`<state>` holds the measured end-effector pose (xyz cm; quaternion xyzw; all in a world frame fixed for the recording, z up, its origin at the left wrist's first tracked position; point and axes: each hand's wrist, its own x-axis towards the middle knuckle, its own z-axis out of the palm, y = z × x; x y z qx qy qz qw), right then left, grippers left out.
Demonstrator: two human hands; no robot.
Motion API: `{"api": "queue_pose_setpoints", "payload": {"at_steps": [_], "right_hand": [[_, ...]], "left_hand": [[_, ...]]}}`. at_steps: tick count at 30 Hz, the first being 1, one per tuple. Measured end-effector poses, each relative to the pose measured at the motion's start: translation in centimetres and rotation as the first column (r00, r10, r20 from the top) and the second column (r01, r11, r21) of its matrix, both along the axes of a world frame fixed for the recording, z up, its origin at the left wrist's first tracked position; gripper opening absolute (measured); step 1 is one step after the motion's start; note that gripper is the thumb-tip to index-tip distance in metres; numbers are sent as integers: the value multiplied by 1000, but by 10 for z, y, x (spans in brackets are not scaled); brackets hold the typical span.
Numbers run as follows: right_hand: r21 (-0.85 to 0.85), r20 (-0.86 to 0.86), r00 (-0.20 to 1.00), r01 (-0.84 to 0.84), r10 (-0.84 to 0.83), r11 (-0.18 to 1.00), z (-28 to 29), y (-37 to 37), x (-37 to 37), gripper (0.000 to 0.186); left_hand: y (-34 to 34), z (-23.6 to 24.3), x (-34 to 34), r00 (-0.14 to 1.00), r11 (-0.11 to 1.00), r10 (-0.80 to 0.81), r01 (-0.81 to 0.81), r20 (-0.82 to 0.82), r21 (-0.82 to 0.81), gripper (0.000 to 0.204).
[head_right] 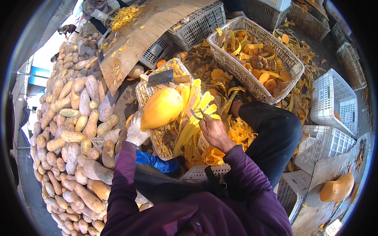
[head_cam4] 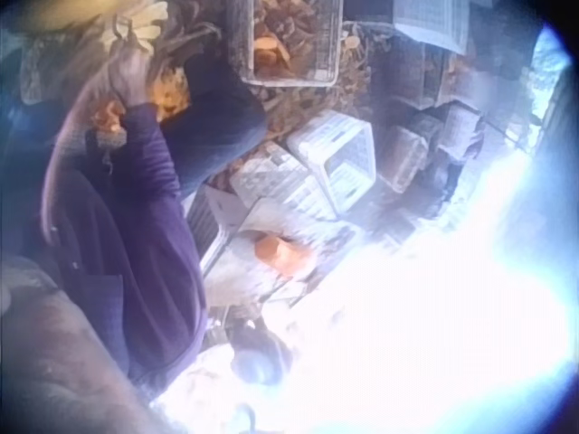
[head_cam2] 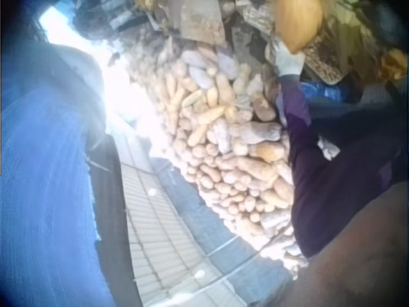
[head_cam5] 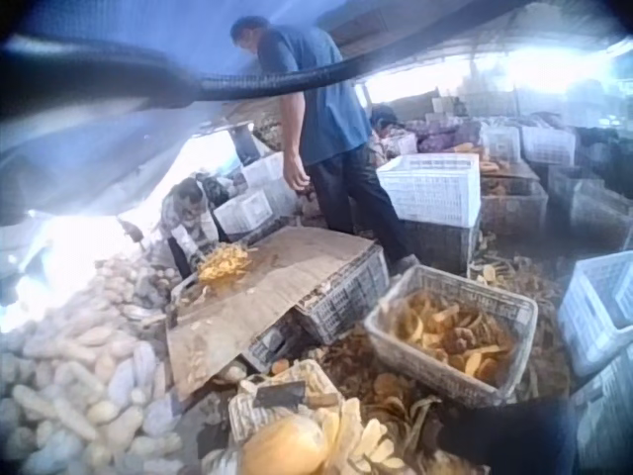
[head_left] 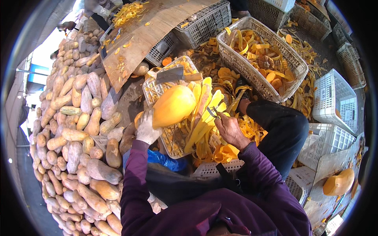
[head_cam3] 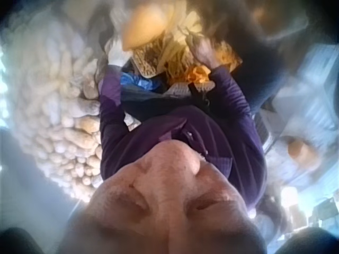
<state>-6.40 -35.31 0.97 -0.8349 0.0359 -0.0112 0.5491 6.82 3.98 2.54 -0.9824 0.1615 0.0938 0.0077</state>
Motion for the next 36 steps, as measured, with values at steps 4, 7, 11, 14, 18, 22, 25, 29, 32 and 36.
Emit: {"api": "queue_pose_setpoints", "payload": {"at_steps": [4, 7, 11, 14, 18, 22, 25, 29, 32, 36], "right_hand": [[-23, -130, 991, -13, 9, 1000, 0, -4, -5, 53], [13, -24, 999, -24, 24, 1000, -2, 4, -5, 49], [-64, -5, 999, -51, 51, 997, 12, 7, -3, 48], [-284, 182, 978, -45, 100, 958, 18, -1, 14, 52], [-572, 343, 877, -90, 337, 815, 57, -4, 41, 39], [-776, 370, 732, -95, 572, 623, 75, 25, 67, 26], [-891, 313, 632, -63, 709, 450, 66, 34, 86, 26], [-880, 329, 630, -64, 703, 470, 54, -4, 73, 34], [-944, 206, 688, -47, 695, 326, -3, -76, 52, 38], [-789, 323, 758, -115, 567, 603, 45, -48, 70, 33]], "left_hand": [[-54, 19, 34, 919, 479, 72, -374, -389, -794, 71], [-77, 0, 76, 981, 718, 52, -168, -188, -675, 71], [-92, 15, 61, 986, 803, 91, -157, -142, -575, 72], [-94, 7, 21, 989, 839, -2, 81, 146, -539, 69], [-85, 0, -1, 977, 809, 29, 101, 212, -579, 62], [-88, 0, 4, 977, 777, 121, 18, 177, -629, 48], [-92, -3, 1, 967, 780, 127, 41, 222, -625, 43], [-94, 2, -5, 962, 782, 112, 70, 249, -620, 42], [-95, -4, -3, 953, 812, 120, 66, 277, -579, 43], [-85, -3, -20, 954, 811, 112, 74, 278, -580, 45]]}}
